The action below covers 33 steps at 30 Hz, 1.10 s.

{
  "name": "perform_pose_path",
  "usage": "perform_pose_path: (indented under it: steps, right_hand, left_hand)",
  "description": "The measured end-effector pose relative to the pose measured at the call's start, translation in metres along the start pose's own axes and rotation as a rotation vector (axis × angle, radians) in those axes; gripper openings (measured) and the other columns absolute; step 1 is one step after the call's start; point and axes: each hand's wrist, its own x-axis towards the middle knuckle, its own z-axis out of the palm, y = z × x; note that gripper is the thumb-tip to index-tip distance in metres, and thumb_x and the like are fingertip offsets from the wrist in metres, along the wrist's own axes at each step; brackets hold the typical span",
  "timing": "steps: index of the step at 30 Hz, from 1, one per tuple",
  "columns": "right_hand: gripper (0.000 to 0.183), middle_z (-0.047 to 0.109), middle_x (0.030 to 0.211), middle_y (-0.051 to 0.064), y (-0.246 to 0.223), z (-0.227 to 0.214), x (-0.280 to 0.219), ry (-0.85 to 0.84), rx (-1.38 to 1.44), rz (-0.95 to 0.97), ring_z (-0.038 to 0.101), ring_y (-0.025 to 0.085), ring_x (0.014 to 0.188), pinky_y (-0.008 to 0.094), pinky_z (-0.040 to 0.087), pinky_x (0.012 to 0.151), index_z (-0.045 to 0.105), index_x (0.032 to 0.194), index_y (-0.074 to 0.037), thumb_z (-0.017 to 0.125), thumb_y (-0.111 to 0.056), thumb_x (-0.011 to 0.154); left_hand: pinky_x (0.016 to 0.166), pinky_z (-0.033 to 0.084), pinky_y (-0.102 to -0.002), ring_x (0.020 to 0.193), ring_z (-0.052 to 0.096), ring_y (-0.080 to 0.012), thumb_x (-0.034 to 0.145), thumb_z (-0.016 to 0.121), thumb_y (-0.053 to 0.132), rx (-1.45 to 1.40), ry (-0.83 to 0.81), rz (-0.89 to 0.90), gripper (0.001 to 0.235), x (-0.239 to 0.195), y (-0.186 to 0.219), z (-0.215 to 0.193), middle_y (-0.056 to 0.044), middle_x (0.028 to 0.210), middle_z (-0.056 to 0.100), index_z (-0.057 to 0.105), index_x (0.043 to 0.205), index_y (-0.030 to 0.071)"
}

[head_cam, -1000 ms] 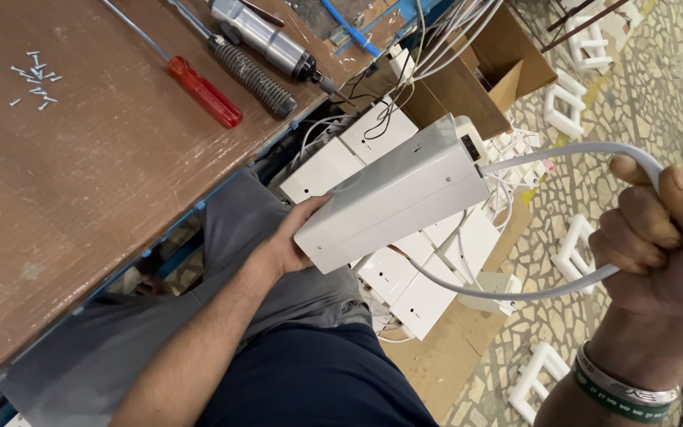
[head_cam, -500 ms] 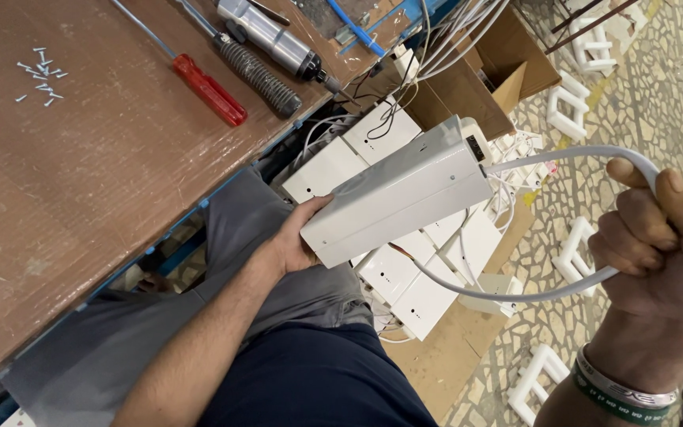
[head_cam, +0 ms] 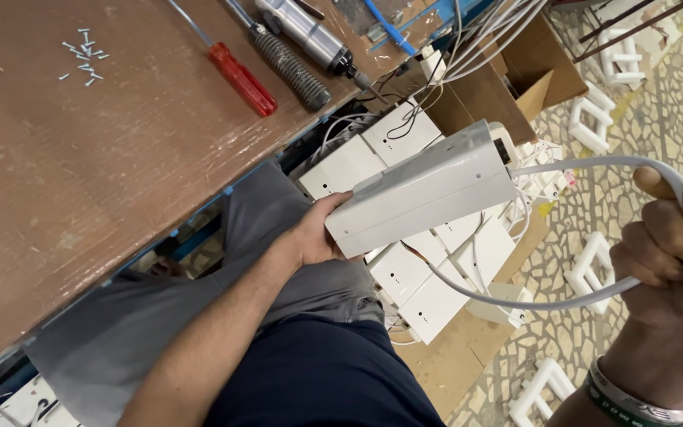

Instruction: The person holds a white metal enclosure on the workbench and uses a red-handled screwdriver to drive screws and secure a small plastic connector fitting to the end of the box. They then lift the enclosure, carry it to a rack of similar finished boxes, and later return to the bench and pick up a pneumatic air gun to work on the enclosure.

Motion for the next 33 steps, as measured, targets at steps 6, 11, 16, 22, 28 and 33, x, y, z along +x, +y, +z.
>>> perform_pose_path:
  steps: [6,11,16,22,28,33]
  right_hand:
    - [0.037,0.035,0.058,-0.01,0.003,-0.005,-0.001,0.023,-0.075,-0.02,0.028,0.0,0.045,0.014,0.026,0.04,0.06,0.13,0.006,0.041,-0.023,0.118]
    - [0.036,0.036,0.058,-0.01,0.002,-0.023,0.003,0.016,-0.06,-0.021,0.028,-0.001,0.045,0.013,0.026,0.038,0.06,0.13,0.005,0.042,-0.024,0.118]
    - [0.04,0.037,0.058,-0.006,0.003,-0.067,0.002,-0.073,0.27,-0.074,0.033,0.001,0.049,0.015,0.029,0.044,0.056,0.138,0.014,0.044,-0.019,0.118]
    - [0.04,0.033,0.06,-0.008,0.008,-0.052,-0.016,0.065,0.301,-0.076,0.03,0.002,0.055,0.017,0.027,0.047,0.056,0.132,0.014,0.044,-0.022,0.118]
    - [0.032,0.03,0.065,-0.01,0.029,-0.079,-0.031,0.318,0.072,-0.078,0.025,0.002,0.052,0.018,0.022,0.045,0.059,0.129,0.005,0.045,-0.022,0.119]
    - [0.027,0.032,0.063,-0.011,0.027,-0.158,-0.066,0.539,0.193,-0.134,0.024,0.002,0.049,0.017,0.02,0.042,0.06,0.12,0.002,0.046,-0.021,0.117]
  left_hand:
    - [0.072,0.061,-0.049,0.097,0.07,-0.0377,0.099,0.039,0.058,0.005,-0.045,-0.042,0.067,0.005,0.001,0.0,-0.019,0.118,0.068,0.058,0.138,0.007]
    - [0.07,0.062,-0.046,0.096,0.07,-0.0384,0.102,0.032,0.057,0.05,-0.069,-0.043,0.071,0.005,0.002,0.001,-0.023,0.117,0.067,0.055,0.141,0.002]
    - [0.073,0.062,-0.042,0.102,0.071,-0.0411,0.103,0.021,0.055,0.215,-0.119,-0.038,0.075,-0.011,0.009,0.012,-0.027,0.125,0.066,0.044,0.148,0.0]
    - [0.091,0.057,-0.047,0.114,0.065,-0.0396,0.102,0.039,0.034,0.312,-0.049,0.196,0.058,-0.069,0.02,-0.02,-0.026,0.141,0.059,0.042,0.15,0.003]
    - [0.109,0.054,-0.043,0.13,0.064,-0.0305,0.11,0.061,0.027,-0.447,0.207,0.708,0.041,-0.126,0.008,-0.177,-0.019,0.146,0.063,0.061,0.14,-0.001]
    - [0.101,0.061,-0.046,0.12,0.072,-0.0343,0.108,0.055,0.03,-0.757,0.192,1.063,0.045,-0.169,0.015,-0.185,-0.021,0.128,0.074,0.066,0.132,-0.006]
